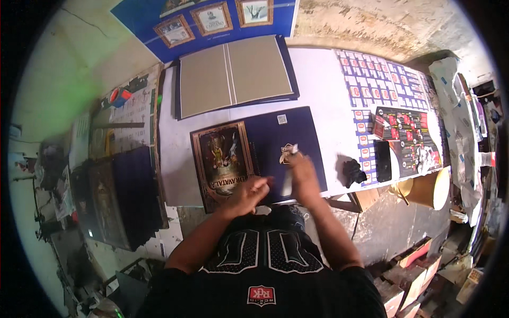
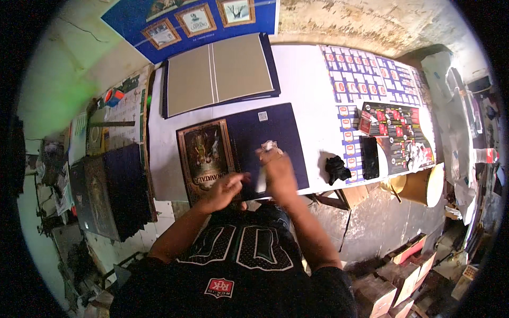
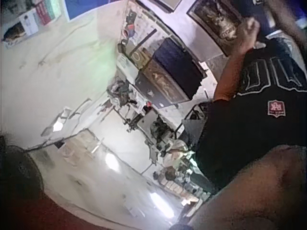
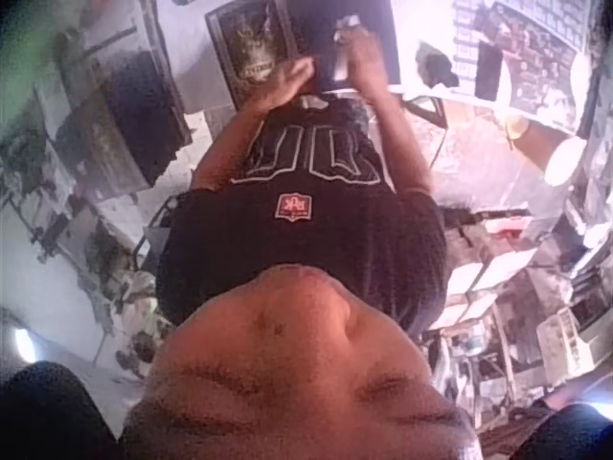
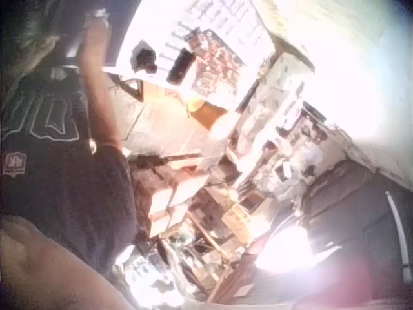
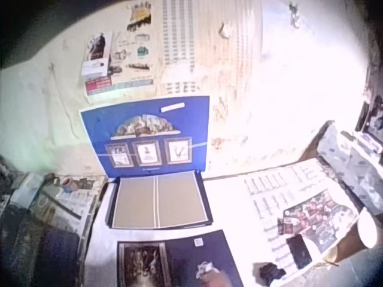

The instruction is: The person wipes book covers with a cloth, marks the corners with a marker, and stacks them on a table.

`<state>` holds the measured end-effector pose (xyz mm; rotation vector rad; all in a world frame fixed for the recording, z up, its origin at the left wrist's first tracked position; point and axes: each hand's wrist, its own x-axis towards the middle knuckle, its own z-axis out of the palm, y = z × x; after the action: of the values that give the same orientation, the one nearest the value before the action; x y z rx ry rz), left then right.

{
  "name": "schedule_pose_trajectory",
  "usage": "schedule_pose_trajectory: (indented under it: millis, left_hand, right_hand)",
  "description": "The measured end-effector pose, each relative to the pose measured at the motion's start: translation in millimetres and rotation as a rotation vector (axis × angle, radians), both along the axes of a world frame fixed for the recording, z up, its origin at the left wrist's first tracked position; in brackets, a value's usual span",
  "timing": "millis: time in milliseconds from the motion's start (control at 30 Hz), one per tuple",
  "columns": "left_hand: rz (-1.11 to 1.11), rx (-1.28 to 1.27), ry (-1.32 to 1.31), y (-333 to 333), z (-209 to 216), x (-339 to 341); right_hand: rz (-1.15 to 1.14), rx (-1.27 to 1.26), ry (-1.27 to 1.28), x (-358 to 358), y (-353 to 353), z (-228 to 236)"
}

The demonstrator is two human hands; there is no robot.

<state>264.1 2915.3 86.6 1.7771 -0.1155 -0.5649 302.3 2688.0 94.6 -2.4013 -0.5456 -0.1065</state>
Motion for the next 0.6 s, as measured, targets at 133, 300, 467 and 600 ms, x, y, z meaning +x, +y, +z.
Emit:
schedule_pose_trajectory:
  millis: [133, 300, 467, 600]
  left_hand:
    - [-0.071, -0.041, -0.120, -21, 5, -21]
    - [0.507, 0.119, -0.215, 39, -18, -39]
    - [0.712, 0.326, -0.300, 116, -53, -48]
    - [0.593, 0.328, -0.382, 130, -71, -42]
  right_hand:
    - [0.203, 0.292, 0.221, -44, 30, -8]
    - [-0.560, -0.105, 0.152, -21, -98, -43]
    - [-0.498, -0.215, -0.056, -26, -165, -94]
    - [-0.829, 0.269, 0.058, 9, -80, -60]
